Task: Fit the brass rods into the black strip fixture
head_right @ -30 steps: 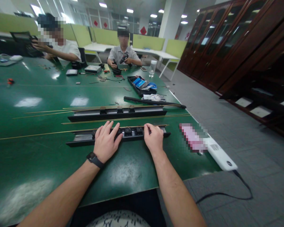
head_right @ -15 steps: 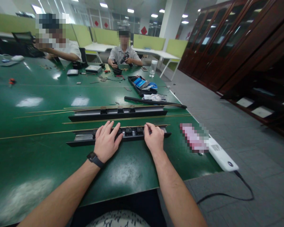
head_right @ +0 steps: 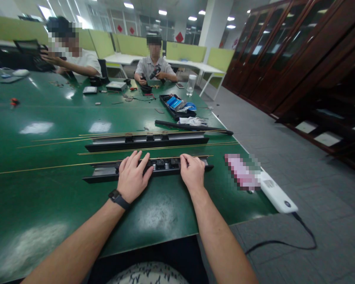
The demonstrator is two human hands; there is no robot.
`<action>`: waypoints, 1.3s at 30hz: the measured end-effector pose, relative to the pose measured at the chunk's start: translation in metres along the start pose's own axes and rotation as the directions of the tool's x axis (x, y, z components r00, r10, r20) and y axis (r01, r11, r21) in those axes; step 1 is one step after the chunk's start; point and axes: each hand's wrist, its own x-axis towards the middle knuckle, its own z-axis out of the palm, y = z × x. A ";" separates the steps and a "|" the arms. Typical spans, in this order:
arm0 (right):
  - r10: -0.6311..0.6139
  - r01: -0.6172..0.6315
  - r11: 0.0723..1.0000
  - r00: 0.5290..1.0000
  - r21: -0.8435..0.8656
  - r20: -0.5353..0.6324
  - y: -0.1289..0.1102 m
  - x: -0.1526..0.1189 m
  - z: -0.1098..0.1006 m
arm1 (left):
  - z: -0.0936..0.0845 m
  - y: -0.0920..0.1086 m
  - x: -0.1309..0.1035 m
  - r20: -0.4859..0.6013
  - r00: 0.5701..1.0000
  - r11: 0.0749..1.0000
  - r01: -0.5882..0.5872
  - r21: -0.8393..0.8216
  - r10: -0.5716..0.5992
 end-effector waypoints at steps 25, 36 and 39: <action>0.005 -0.005 1.000 1.000 0.015 -0.001 0.000 0.000 0.000 | 0.001 0.000 -0.001 0.005 1.000 1.000 0.001 -0.002 -0.001; 0.035 -0.035 0.999 0.999 -0.031 -0.013 -0.002 0.000 -0.002 | 0.001 0.000 -0.001 0.003 1.000 1.000 0.005 -0.003 -0.005; 0.038 -0.039 0.998 0.999 -0.042 -0.019 -0.002 0.000 -0.003 | 0.001 -0.001 -0.001 0.006 1.000 1.000 0.006 -0.013 -0.006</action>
